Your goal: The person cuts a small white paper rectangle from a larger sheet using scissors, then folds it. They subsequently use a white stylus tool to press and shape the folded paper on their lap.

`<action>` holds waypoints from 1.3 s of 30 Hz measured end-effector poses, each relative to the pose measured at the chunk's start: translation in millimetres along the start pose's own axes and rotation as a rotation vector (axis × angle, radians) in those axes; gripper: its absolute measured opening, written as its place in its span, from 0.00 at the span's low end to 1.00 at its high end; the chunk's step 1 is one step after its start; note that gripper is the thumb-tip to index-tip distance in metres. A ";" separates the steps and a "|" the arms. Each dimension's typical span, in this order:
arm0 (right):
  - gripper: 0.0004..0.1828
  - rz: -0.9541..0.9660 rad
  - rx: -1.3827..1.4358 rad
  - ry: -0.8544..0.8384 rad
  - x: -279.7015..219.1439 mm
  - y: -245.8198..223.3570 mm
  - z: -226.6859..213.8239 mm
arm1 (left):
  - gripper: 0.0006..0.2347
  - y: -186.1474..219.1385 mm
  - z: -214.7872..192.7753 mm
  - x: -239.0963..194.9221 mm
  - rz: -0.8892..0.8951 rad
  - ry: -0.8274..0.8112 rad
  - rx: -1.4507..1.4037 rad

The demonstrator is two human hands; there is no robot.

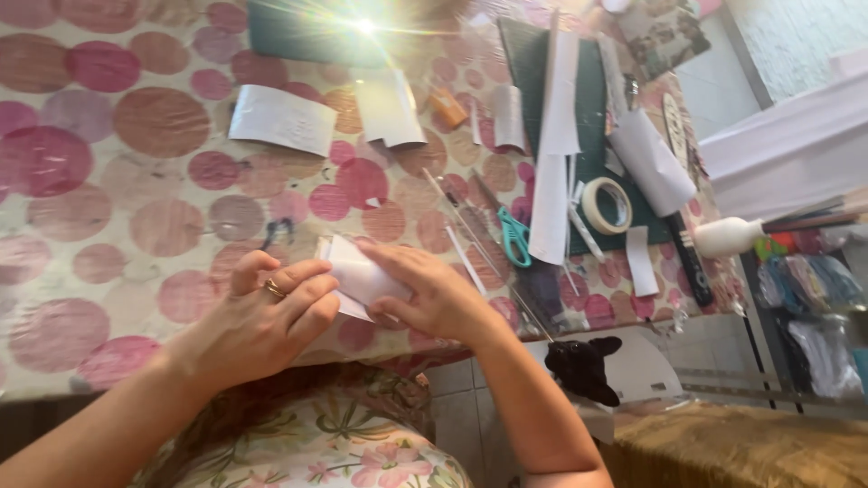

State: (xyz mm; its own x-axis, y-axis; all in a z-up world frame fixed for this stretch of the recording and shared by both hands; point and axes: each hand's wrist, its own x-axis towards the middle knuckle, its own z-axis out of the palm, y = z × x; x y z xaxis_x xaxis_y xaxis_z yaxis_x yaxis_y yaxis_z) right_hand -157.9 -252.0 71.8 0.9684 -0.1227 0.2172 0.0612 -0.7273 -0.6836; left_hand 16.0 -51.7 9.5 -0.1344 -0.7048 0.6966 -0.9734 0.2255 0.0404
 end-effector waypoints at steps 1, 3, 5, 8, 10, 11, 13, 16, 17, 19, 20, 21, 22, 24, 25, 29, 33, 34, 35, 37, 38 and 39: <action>0.35 0.009 -0.008 0.020 -1.6 -1.7 1.9 | 0.10 -1.0 -0.8 3.0 0.017 -0.015 0.013; 0.33 0.016 -0.026 0.054 -6.5 3.3 0.8 | 0.10 -7.7 -13.3 18.8 0.049 -0.023 0.029; 0.28 0.133 0.003 0.150 -16.9 15.2 -3.5 | 0.01 -13.7 -37.4 41.5 0.078 -0.005 -0.003; 0.31 0.176 -0.010 0.226 -37.6 22.4 -20.4 | 0.05 -17.9 -57.3 58.1 0.029 0.032 -0.001; 0.23 0.177 0.042 0.379 -52.7 36.0 -25.9 | 0.06 -20.0 -55.6 67.1 0.047 0.049 -0.008; 0.18 0.173 0.100 0.520 -60.6 42.6 -27.9 | 0.06 -20.7 -54.8 70.9 0.053 0.064 -0.012; 0.08 0.391 0.040 0.690 -76.8 47.4 -42.6 | 0.04 -20.9 -47.0 78.1 0.075 0.055 -0.021; 0.17 0.496 -0.100 0.968 -102.7 70.6 -69.0 | 0.03 -22.5 -36.5 94.0 0.116 0.058 -0.043; 0.27 0.381 -0.182 1.075 -111.6 81.0 -78.4 | 0.04 -23.0 -33.3 99.5 0.135 0.068 -0.061; 0.24 0.396 -0.136 1.101 -109.8 68.7 -98.5 | 0.05 -27.7 -23.4 107.3 0.135 0.072 -0.092; 0.24 0.406 -0.088 1.126 -107.6 63.3 -108.9 | 0.05 -30.9 -18.3 111.3 0.135 0.077 -0.119; 0.24 0.407 -0.089 1.126 -106.7 61.6 -120.4 | 0.05 -34.8 -12.9 113.3 0.134 0.078 -0.120; 0.17 0.471 -0.051 1.092 -105.2 60.1 -132.0 | 0.05 -38.6 -7.6 114.8 0.107 0.067 -0.175; 0.17 0.538 -0.013 1.050 -117.5 87.7 -154.6 | 0.05 -45.7 4.8 111.6 0.073 0.057 -0.231; 0.14 0.512 -0.238 1.124 -131.3 116.9 -166.0 | 0.02 -49.0 11.9 107.0 0.031 0.060 -0.273; 0.28 0.443 -0.141 1.462 -129.9 170.2 -193.7 | 0.02 -56.3 27.8 96.4 -0.126 0.138 -0.390; 0.24 0.312 -0.648 1.265 -147.3 252.5 -223.7 | 0.05 -62.8 45.7 76.8 -0.244 0.260 -0.396; 0.20 0.324 -0.829 1.085 -148.9 270.1 -230.1 | 0.05 -65.6 47.7 72.8 -0.278 0.242 -0.399; 0.18 0.331 -1.001 0.897 -150.3 287.4 -236.9 | 0.05 -68.3 49.3 69.4 -0.312 0.225 -0.401; 0.21 0.469 -0.828 0.847 -154.9 300.0 -241.5 | 0.04 -69.4 48.9 68.4 -0.417 0.187 -0.468; 0.26 0.603 -0.652 0.769 -157.6 306.1 -243.3 | 0.04 -65.9 48.6 64.6 -0.541 0.147 -0.540; 0.26 0.598 -0.651 0.762 -154.4 297.4 -247.8 | 0.04 -66.5 41.6 73.6 -0.548 0.150 -0.537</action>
State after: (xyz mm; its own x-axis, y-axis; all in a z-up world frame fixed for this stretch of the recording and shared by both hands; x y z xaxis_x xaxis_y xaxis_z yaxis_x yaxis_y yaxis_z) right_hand -349.1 -616.7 7.6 0.3916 -0.7760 0.4944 -0.7058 -0.5981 -0.3797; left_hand 63.1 -146.5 28.3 0.4033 -0.7196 0.5652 -0.6653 0.1936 0.7211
